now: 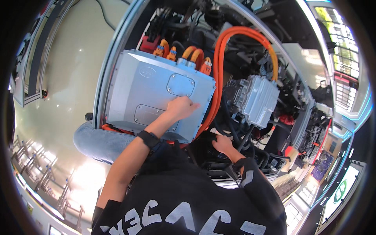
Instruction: Using a screwdriver to remove screws from a large metal component in an electric vehicle powertrain test rig.
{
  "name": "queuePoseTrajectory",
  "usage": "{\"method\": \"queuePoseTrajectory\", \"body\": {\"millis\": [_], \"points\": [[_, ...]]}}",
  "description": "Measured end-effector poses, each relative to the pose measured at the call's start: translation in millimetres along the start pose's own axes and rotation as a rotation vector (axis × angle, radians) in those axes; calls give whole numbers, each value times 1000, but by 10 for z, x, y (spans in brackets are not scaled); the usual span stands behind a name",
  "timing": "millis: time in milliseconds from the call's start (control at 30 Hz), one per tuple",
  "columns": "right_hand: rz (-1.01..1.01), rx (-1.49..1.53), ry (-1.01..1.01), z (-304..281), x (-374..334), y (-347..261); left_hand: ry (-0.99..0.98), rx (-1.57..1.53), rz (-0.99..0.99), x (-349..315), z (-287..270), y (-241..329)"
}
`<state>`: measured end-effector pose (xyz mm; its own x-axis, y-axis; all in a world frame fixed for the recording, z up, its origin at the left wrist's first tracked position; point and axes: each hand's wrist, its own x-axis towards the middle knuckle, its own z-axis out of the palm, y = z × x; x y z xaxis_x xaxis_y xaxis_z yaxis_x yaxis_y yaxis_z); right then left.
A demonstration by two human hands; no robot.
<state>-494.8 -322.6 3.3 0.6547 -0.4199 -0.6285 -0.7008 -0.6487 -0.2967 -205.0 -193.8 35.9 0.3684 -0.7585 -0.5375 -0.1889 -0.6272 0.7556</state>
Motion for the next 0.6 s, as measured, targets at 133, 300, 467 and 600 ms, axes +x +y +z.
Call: {"method": "queuePoseTrajectory", "body": {"millis": [133, 300, 467, 600], "points": [[180, -98, -492, -1271, -14, -583, -1, -37, 9, -46, 57, -134], [-40, 21, -64, -2596, 122, -1250, -226, -233, -178, -617, -578, -543], [-143, 10, 321, -2891, 169, -1461, 141, -917, -323, -1878, -1138, -1428], [-245, -68, 443, -2613, 363, -1367, 266, -1132, -169, -2147, -1032, -1715]]}}
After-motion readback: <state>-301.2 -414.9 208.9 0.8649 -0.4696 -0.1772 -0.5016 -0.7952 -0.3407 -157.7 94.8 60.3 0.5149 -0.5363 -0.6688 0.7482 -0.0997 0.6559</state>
